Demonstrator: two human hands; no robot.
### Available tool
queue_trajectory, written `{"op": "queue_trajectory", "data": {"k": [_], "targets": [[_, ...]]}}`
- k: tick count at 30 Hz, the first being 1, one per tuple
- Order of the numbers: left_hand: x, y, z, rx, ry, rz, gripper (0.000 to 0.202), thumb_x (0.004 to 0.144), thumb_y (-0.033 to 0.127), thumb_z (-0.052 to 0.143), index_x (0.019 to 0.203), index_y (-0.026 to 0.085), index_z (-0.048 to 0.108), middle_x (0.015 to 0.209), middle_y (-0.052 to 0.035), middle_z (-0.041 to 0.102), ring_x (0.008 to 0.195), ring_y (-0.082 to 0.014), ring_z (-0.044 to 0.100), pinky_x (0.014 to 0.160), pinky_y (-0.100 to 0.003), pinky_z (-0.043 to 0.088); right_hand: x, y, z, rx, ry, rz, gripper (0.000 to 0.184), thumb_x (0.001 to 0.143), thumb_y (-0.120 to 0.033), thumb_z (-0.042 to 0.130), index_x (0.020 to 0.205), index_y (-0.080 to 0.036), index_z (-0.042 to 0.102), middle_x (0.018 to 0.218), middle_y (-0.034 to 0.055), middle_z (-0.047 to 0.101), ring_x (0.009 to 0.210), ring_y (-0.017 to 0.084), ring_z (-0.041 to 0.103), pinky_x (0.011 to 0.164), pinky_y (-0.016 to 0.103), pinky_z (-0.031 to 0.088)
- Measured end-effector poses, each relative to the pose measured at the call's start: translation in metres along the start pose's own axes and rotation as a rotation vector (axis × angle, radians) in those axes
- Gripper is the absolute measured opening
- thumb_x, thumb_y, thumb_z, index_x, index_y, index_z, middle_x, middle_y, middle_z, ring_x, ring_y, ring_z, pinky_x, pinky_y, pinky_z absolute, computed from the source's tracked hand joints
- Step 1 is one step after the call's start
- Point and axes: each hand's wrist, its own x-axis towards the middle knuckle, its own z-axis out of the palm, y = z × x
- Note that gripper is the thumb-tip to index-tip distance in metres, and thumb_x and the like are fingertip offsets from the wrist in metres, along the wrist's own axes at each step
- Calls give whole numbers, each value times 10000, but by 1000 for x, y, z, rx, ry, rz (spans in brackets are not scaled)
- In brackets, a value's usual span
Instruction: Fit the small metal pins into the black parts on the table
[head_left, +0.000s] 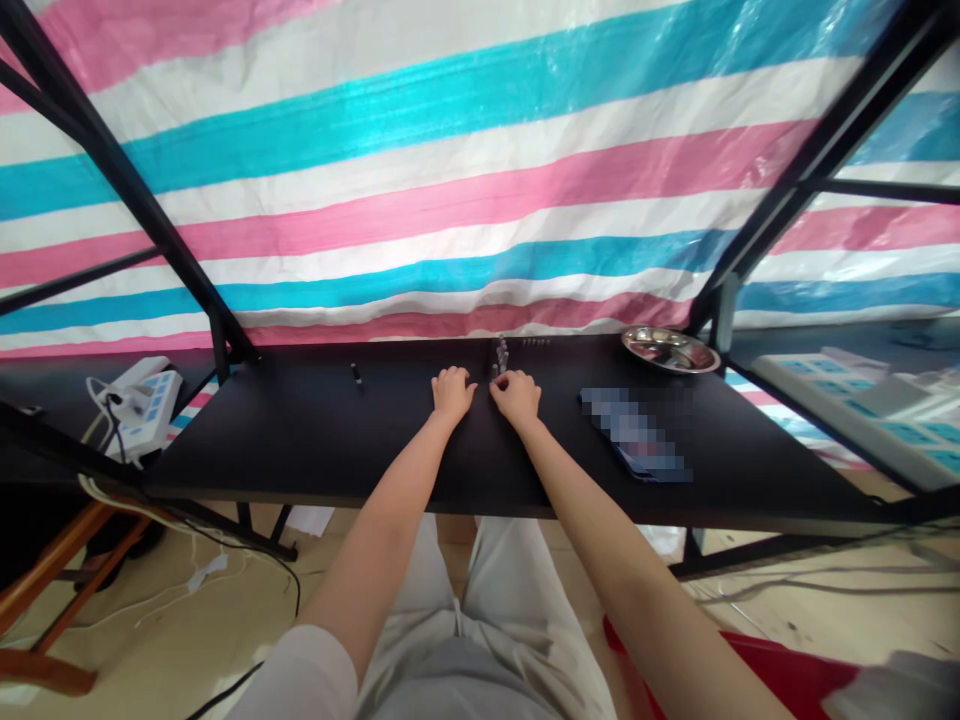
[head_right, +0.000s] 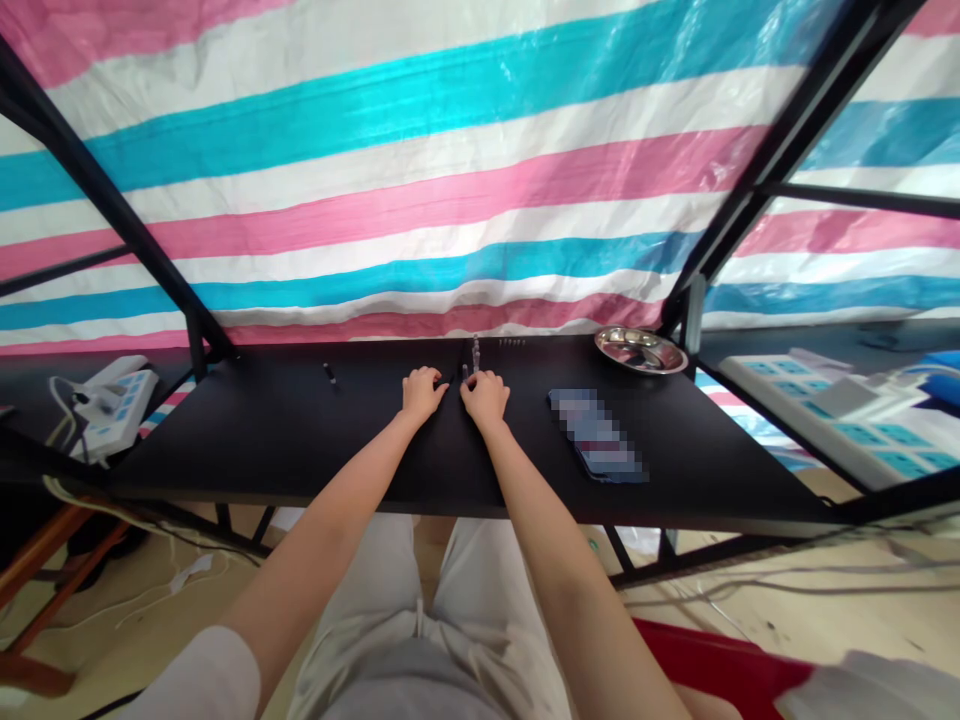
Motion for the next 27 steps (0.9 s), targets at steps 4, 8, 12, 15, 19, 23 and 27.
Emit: {"op": "queue_trajectory", "data": {"k": [4, 8, 12, 15, 19, 23, 27], "targets": [[3, 10, 2, 62, -2, 3, 200, 802, 341, 570, 881, 159, 594, 1016, -105, 582, 985, -261, 501, 839, -421, 378, -2, 1, -2, 2, -16, -14, 137, 758, -302, 525, 756, -189, 602, 921, 85, 590, 890, 235, 502, 728, 340, 347], [4, 14, 2, 55, 3, -24, 119, 831, 233, 505, 857, 160, 596, 1003, -107, 590, 989, -246, 509, 860, -424, 369, -4, 2, -2, 13, -6, -46, 135, 764, -295, 512, 766, -185, 590, 926, 78, 603, 888, 226, 513, 710, 319, 331], [1, -10, -8, -49, 56, -79, 104, 813, 244, 528, 852, 177, 598, 958, -72, 618, 922, -221, 548, 815, -391, 403, -5, 1, -3, 49, 0, -86, 120, 768, -284, 494, 757, -189, 567, 839, 53, 623, 812, 202, 535, 688, 299, 304], [-6, -41, -21, -164, 103, -31, 98, 798, 244, 553, 862, 191, 603, 921, -38, 631, 834, -170, 569, 789, -333, 427, -6, -5, -4, 59, -29, -138, 115, 767, -289, 490, 736, -196, 550, 734, 19, 622, 725, 180, 549, 706, 300, 286], [-22, -75, -34, -318, 201, 0, 95, 775, 214, 565, 852, 178, 607, 851, -21, 634, 689, -118, 555, 726, -267, 456, -8, -23, -3, 56, -50, -212, 103, 762, -280, 497, 711, -196, 525, 696, -2, 624, 657, 155, 549, 731, 301, 263], [-35, -85, -38, -403, 298, -52, 106, 778, 218, 556, 863, 179, 605, 855, -23, 633, 672, -112, 558, 708, -264, 471, -14, -42, 4, 25, -65, -265, 97, 765, -261, 495, 701, -191, 513, 692, -2, 620, 673, 151, 553, 714, 290, 243], [-41, -82, -39, -395, 312, 25, 95, 789, 217, 558, 864, 181, 602, 856, -24, 628, 711, -117, 567, 746, -272, 472, -21, -47, 10, 1, -32, -344, 99, 784, -251, 479, 723, -184, 518, 727, 13, 619, 716, 155, 551, 706, 288, 235]]}}
